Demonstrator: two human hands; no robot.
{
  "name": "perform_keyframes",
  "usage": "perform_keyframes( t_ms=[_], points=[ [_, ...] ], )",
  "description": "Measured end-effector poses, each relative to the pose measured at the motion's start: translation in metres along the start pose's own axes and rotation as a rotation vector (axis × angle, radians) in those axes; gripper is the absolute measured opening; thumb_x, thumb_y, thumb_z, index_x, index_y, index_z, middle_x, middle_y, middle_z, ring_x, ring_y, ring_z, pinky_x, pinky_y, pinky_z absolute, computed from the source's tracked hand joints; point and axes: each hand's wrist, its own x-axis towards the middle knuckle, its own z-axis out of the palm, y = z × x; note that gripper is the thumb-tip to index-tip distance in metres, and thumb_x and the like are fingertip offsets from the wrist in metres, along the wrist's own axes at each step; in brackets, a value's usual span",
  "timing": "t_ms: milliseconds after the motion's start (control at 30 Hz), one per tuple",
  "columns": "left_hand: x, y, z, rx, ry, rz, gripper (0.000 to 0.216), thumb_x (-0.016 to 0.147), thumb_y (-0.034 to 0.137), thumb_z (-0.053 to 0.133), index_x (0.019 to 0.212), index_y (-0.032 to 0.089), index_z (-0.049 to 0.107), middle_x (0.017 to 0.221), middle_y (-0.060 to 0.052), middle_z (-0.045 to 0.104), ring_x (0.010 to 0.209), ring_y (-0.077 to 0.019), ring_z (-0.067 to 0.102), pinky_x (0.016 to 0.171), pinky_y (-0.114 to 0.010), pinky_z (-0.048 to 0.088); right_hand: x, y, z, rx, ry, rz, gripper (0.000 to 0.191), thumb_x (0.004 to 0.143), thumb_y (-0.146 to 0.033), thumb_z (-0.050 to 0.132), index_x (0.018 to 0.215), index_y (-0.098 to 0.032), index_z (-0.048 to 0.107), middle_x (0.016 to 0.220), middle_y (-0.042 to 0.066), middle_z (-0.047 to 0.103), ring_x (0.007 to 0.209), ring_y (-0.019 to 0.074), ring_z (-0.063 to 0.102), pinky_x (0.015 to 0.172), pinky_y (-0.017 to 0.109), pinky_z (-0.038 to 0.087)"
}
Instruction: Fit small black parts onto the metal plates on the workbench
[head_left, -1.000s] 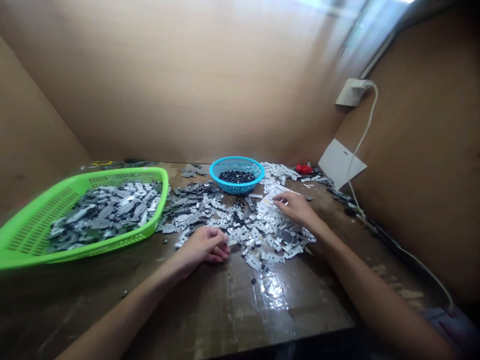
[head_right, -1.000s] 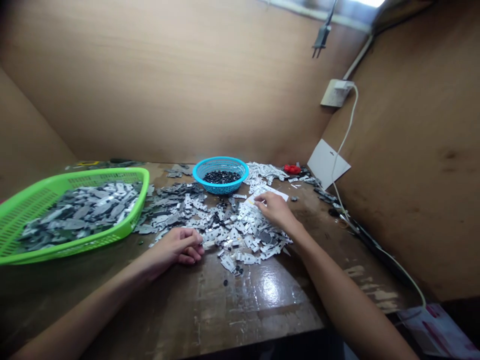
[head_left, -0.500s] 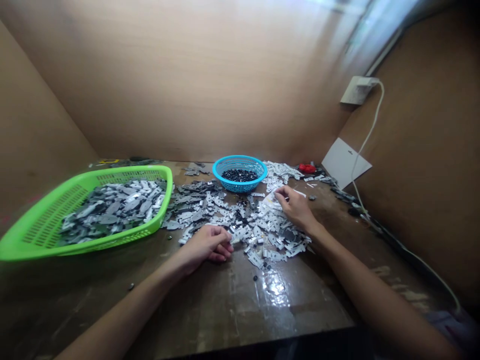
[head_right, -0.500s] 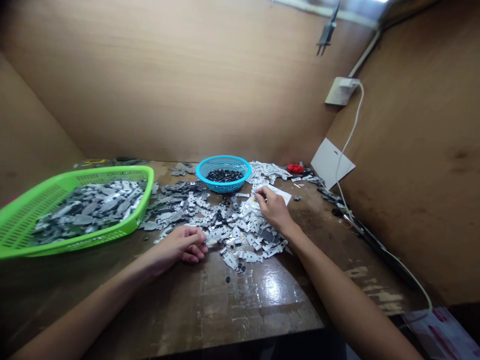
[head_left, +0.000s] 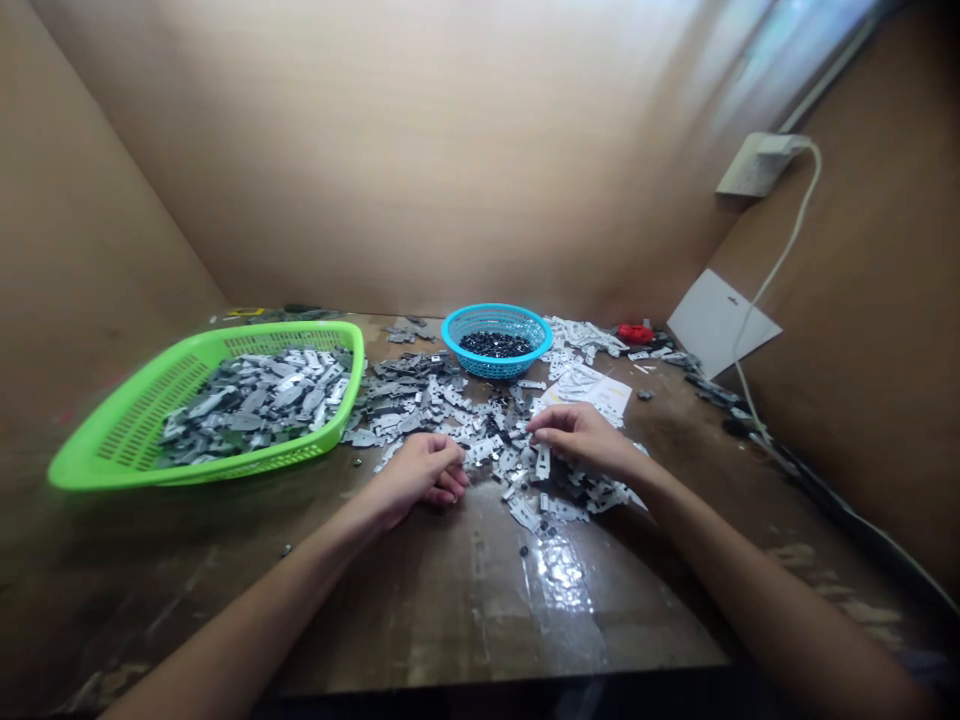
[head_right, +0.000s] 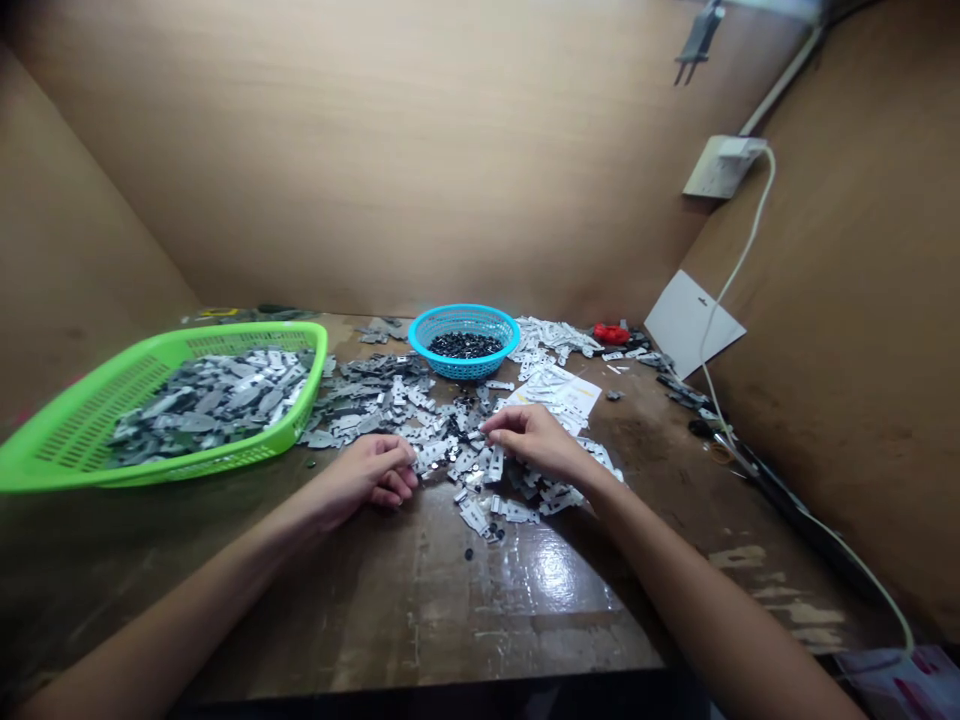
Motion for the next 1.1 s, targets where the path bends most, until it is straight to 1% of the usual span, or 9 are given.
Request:
perform_keyframes(
  t_ms=[100, 167, 267, 367, 567, 700, 800, 900, 1100],
  points=[
    [0.0, 0.001, -0.001, 0.004, 0.019, 0.003, 0.027, 0.067, 0.038, 0.059, 0.074, 0.014, 0.051, 0.067, -0.004, 0.061, 0.053, -0.01, 0.057, 0.049, -0.02, 0.044, -0.004, -0.008, 0.01, -0.333, 0.182, -0.193, 0.015, 0.078, -0.028, 0.057, 0.085, -0.019, 0.066, 0.087, 0.006, 0.062, 0.078, 0.0161, 0.056, 0.072, 0.031, 0.044],
    [-0.001, 0.001, 0.001, 0.01, 0.009, -0.002, 0.027, 0.066, 0.039, 0.06, 0.074, 0.014, 0.052, 0.066, -0.004, 0.062, 0.052, -0.01, 0.056, 0.048, -0.02, 0.044, -0.006, -0.014, 0.017, -0.423, 0.245, -0.35, 0.014, 0.079, -0.026, 0.057, 0.089, -0.02, 0.065, 0.097, 0.007, 0.059, 0.089, 0.0182, 0.053, 0.08, 0.035, 0.042],
    [-0.001, -0.001, 0.004, 0.003, -0.031, -0.003, 0.027, 0.067, 0.039, 0.059, 0.074, 0.014, 0.053, 0.067, -0.005, 0.062, 0.052, -0.01, 0.056, 0.047, -0.019, 0.043, -0.008, -0.021, 0.028, -0.455, 0.182, -0.518, 0.017, 0.078, -0.026, 0.06, 0.094, -0.022, 0.064, 0.105, 0.007, 0.056, 0.096, 0.0193, 0.05, 0.083, 0.036, 0.042],
    [-0.001, -0.004, 0.004, -0.02, -0.072, 0.002, 0.026, 0.068, 0.038, 0.059, 0.075, 0.013, 0.053, 0.068, -0.005, 0.062, 0.052, -0.01, 0.056, 0.048, -0.019, 0.044, -0.009, -0.023, 0.034, -0.485, 0.113, -0.583, 0.017, 0.077, -0.025, 0.06, 0.093, -0.023, 0.064, 0.105, 0.006, 0.056, 0.095, 0.0202, 0.048, 0.081, 0.038, 0.042],
    [0.0, -0.008, 0.001, -0.049, -0.116, 0.01, 0.024, 0.072, 0.035, 0.056, 0.077, 0.013, 0.052, 0.069, -0.006, 0.061, 0.053, -0.0093, 0.056, 0.049, -0.019, 0.044, -0.007, -0.019, 0.033, -0.463, 0.084, -0.607, 0.016, 0.078, -0.022, 0.059, 0.093, -0.023, 0.065, 0.102, 0.007, 0.058, 0.092, 0.0201, 0.049, 0.078, 0.038, 0.043],
    [0.001, -0.007, 0.0, -0.049, -0.114, 0.008, 0.023, 0.073, 0.035, 0.056, 0.079, 0.013, 0.052, 0.07, -0.006, 0.061, 0.054, -0.0091, 0.056, 0.049, -0.019, 0.044, -0.009, -0.022, 0.032, -0.413, 0.066, -0.604, 0.02, 0.078, -0.023, 0.06, 0.097, -0.023, 0.064, 0.103, 0.007, 0.058, 0.094, 0.0201, 0.05, 0.081, 0.038, 0.042],
    [0.002, -0.002, -0.004, -0.035, -0.055, 0.002, 0.023, 0.071, 0.034, 0.057, 0.078, 0.013, 0.052, 0.069, -0.006, 0.061, 0.052, -0.0092, 0.056, 0.049, -0.019, 0.044, -0.011, -0.026, 0.032, -0.35, 0.149, -0.541, 0.022, 0.08, -0.023, 0.057, 0.102, -0.022, 0.062, 0.101, 0.007, 0.058, 0.094, 0.0187, 0.052, 0.082, 0.035, 0.043],
    [0.003, 0.006, -0.012, -0.029, 0.027, 0.019, 0.024, 0.069, 0.034, 0.059, 0.074, 0.013, 0.05, 0.068, -0.006, 0.061, 0.052, -0.0092, 0.055, 0.048, -0.019, 0.043, -0.008, -0.023, 0.033, -0.359, 0.218, -0.479, 0.019, 0.082, -0.022, 0.054, 0.099, -0.021, 0.062, 0.093, 0.007, 0.059, 0.088, 0.0177, 0.053, 0.077, 0.033, 0.044],
    [0.002, 0.014, -0.024, -0.026, 0.137, 0.053, 0.024, 0.067, 0.035, 0.061, 0.072, 0.014, 0.05, 0.066, -0.004, 0.061, 0.051, -0.0094, 0.055, 0.049, -0.02, 0.043, 0.006, -0.013, 0.041, -0.598, 0.123, -0.434, 0.016, 0.083, -0.021, 0.052, 0.092, -0.021, 0.065, 0.088, 0.006, 0.059, 0.084, 0.0178, 0.051, 0.073, 0.031, 0.042]
  ],
)
